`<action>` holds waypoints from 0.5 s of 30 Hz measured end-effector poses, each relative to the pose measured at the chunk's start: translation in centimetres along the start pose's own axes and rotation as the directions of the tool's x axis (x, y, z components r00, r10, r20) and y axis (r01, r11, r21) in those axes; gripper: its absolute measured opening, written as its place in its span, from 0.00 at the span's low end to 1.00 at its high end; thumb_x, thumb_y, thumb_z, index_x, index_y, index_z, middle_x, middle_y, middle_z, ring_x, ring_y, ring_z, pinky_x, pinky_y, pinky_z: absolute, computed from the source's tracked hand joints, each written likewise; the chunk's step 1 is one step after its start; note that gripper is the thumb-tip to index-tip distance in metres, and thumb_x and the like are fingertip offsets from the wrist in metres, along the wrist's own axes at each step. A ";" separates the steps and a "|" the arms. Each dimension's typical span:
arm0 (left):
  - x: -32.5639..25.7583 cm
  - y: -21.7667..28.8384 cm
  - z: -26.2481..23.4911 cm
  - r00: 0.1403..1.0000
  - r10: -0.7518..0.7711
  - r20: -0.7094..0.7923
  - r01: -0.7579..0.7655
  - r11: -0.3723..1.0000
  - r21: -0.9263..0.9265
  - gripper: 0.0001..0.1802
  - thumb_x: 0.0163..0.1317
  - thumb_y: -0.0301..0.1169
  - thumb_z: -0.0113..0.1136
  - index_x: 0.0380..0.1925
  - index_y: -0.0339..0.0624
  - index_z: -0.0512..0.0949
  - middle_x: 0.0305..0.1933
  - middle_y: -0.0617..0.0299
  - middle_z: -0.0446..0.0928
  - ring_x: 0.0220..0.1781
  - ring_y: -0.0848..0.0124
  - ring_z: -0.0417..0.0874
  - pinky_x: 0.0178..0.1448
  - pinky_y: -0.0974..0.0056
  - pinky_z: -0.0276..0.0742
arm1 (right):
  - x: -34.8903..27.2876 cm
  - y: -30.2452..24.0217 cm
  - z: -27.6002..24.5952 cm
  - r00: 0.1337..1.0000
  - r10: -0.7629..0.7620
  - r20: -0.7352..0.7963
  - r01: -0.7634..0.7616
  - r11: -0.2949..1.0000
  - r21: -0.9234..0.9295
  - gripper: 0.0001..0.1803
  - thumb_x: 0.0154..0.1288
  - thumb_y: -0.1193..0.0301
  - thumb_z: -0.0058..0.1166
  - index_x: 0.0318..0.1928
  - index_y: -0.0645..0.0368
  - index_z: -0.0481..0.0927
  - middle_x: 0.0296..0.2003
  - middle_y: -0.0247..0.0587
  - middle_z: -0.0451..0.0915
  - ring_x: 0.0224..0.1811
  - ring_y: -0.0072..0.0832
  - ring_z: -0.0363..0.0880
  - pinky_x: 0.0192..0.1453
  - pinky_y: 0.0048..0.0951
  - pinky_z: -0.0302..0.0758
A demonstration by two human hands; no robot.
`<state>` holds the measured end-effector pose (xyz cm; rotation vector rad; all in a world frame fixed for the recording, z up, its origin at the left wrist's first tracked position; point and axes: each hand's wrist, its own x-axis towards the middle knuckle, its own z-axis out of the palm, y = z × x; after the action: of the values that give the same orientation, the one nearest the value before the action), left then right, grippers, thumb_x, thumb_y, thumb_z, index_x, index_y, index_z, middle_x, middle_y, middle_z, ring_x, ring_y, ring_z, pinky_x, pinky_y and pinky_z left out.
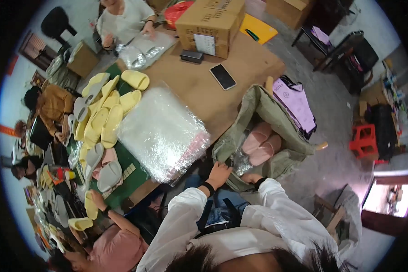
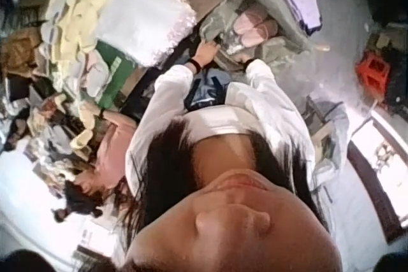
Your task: The recorder picks up finished foam sandals, pairs them, and places them into a large storage bag.
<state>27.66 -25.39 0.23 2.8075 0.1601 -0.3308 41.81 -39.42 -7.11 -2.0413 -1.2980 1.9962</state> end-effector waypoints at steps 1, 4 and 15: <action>-0.3 -0.1 -0.1 1.000 0.005 0.006 -0.005 1.000 0.026 0.14 0.54 0.28 0.50 0.42 0.46 0.73 0.42 0.57 0.75 0.54 0.62 0.71 0.61 0.52 0.57 | -0.5 0.4 -0.2 0.996 0.058 0.071 -0.068 0.986 0.154 0.24 0.58 0.58 0.43 0.50 0.60 0.75 0.52 0.47 0.74 0.51 0.40 0.73 0.52 0.36 0.67; -0.5 0.3 -0.9 1.000 0.017 -0.017 -0.017 1.000 0.016 0.15 0.54 0.30 0.50 0.43 0.45 0.74 0.49 0.53 0.71 0.60 0.61 0.65 0.64 0.50 0.53 | 1.7 5.1 0.0 0.998 0.002 -0.057 -0.011 0.987 -0.158 0.24 0.59 0.57 0.42 0.51 0.57 0.74 0.52 0.48 0.74 0.52 0.43 0.72 0.53 0.38 0.67; -6.6 -5.6 -5.4 0.864 -0.357 -0.356 0.348 0.933 -0.090 0.25 0.54 0.39 0.54 0.54 0.47 0.70 0.63 0.48 0.59 0.64 0.49 0.57 0.65 0.45 0.50 | -2.1 -14.9 -6.4 0.687 -0.153 -0.710 0.131 0.988 -0.086 0.13 0.61 0.64 0.45 0.38 0.61 0.76 0.33 0.55 0.77 0.37 0.52 0.75 0.41 0.44 0.71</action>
<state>21.56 -18.85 5.22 2.7779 0.7644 0.1274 39.45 -27.46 3.73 -2.2682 -1.2236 0.9102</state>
